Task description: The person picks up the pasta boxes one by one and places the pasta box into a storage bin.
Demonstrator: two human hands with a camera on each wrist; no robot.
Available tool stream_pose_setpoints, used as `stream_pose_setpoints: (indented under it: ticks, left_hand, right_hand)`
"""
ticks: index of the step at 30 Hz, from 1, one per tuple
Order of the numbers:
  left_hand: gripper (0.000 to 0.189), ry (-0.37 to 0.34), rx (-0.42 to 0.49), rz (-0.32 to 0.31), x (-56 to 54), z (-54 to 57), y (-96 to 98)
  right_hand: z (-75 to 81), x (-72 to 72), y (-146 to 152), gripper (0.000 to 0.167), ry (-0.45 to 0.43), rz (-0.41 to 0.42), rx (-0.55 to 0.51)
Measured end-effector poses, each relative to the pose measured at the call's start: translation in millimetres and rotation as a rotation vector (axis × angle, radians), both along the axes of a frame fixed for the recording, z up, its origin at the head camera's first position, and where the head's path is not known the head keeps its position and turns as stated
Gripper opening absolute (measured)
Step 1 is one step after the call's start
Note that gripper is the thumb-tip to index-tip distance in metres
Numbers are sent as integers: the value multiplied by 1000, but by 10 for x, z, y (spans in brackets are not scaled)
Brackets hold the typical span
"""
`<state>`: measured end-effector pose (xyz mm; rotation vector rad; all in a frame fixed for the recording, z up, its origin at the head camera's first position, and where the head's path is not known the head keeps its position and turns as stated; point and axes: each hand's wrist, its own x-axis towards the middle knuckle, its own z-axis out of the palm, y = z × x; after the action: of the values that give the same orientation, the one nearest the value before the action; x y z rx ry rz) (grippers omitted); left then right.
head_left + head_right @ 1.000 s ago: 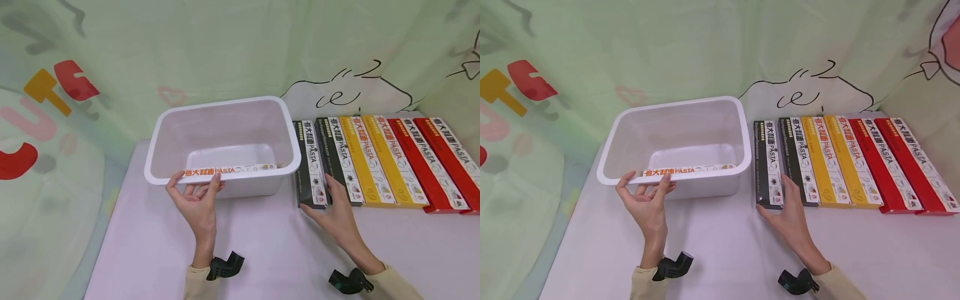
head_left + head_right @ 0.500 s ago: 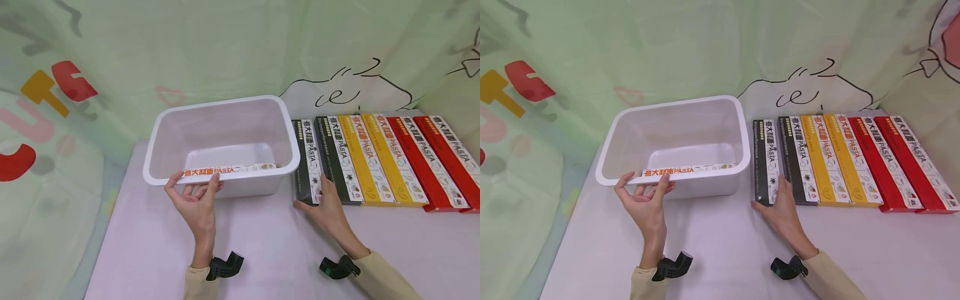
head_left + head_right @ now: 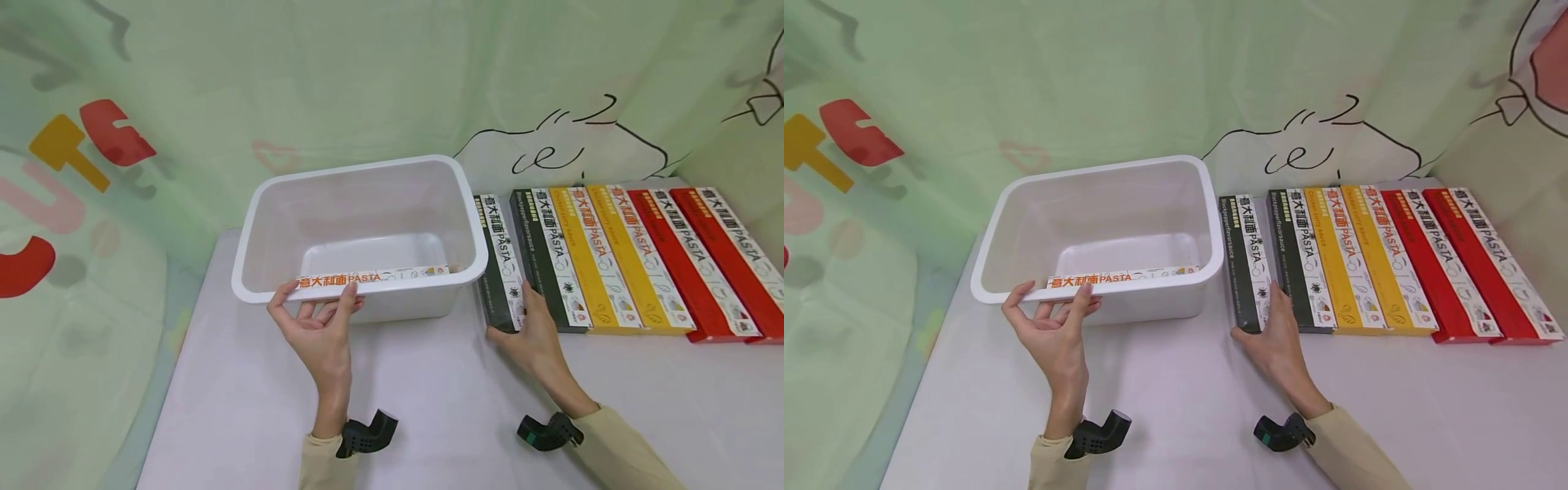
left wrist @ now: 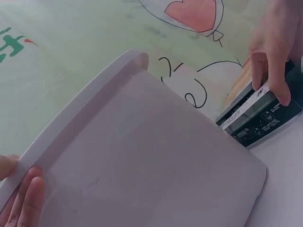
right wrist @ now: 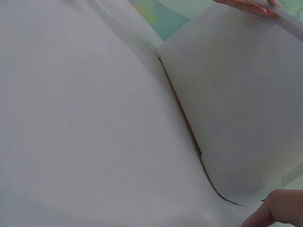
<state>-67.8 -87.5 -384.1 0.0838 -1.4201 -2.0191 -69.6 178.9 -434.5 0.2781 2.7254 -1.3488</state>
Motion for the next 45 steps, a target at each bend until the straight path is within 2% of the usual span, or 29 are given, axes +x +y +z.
stream_pose_setpoints:
  ticks: [8,21,30,34,45]
  left_hand:
    - [70,8,8,-10,-2,9,7]
    - [69,21,2,3,-6,41,-4]
    - [70,4,8,-3,-5,30,8]
    - [70,1,2,-3,-1,13,7]
    - [70,-4,-8,-9,8,-4,1]
  right_hand:
    - [50,19,-8,111,7,-23,-7]
    - [307,-57,150,104,130,18,67]
    - [303,-89,204,108,116,-2,80]
    - [287,-107,243,109,141,-8,111]
    - [243,-100,384,100,162,-49,159]
